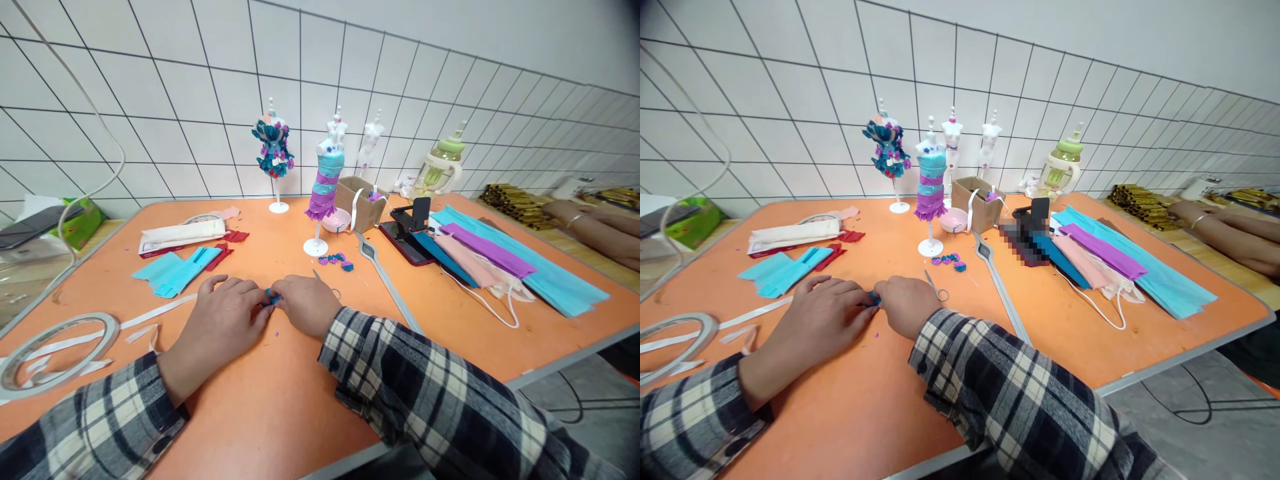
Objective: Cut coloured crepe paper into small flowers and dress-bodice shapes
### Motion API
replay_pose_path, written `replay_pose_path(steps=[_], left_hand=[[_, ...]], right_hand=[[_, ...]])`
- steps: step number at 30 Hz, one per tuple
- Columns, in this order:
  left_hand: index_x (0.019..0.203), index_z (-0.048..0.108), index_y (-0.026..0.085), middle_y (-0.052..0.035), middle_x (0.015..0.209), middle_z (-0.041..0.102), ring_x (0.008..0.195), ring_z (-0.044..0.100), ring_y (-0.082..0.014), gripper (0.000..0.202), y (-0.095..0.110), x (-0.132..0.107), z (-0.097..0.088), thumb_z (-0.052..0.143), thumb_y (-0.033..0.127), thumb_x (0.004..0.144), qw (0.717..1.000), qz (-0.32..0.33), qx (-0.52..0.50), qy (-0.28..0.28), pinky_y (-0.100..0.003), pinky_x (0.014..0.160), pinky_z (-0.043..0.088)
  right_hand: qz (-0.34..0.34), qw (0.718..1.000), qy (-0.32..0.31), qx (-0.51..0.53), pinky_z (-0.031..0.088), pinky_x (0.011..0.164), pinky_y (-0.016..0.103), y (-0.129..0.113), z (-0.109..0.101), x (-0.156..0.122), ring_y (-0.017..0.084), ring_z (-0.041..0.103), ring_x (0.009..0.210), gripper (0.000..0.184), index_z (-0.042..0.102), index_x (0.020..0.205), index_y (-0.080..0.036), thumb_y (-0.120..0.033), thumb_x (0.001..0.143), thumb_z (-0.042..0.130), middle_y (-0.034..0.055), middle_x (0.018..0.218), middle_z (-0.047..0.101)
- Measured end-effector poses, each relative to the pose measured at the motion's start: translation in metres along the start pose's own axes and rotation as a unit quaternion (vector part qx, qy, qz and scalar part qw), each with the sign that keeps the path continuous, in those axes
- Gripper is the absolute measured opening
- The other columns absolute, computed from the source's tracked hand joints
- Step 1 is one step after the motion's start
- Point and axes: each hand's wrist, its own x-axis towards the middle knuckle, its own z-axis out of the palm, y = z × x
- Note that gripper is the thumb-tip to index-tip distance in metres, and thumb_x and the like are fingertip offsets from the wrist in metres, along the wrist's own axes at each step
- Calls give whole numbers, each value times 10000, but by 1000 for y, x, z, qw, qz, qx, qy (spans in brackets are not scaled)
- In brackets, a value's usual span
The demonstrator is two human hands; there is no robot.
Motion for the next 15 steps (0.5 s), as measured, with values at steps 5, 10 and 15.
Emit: replay_pose_path(steps=[5,10,15], left_hand=[[851,705,238,-48,832,730,871,659,-276,216,-2,-1,1,531,352,913,1000,7,1,1,-509,904,353],[858,713,227,-57,843,719,875,652,-283,236,-1,0,1,524,353,922,1000,11,7,-7,-467,850,381],[860,711,226,-50,849,730,892,657,-284,243,-2,0,2,516,353,930,1000,7,1,-9,-478,878,363]], right_hand=[[0,1000,-5,-11,416,660,284,1,3,1,184,630,822,199,669,1017,-226,-276,972,482,46,942,658],[-7,1000,2,-1,409,657,290,1,4,1,188,632,827,194,664,1012,-231,-262,967,478,36,923,657],[6,1000,1,3,404,654,288,1,3,0,185,635,825,192,659,1037,-218,-256,961,487,42,943,666]])
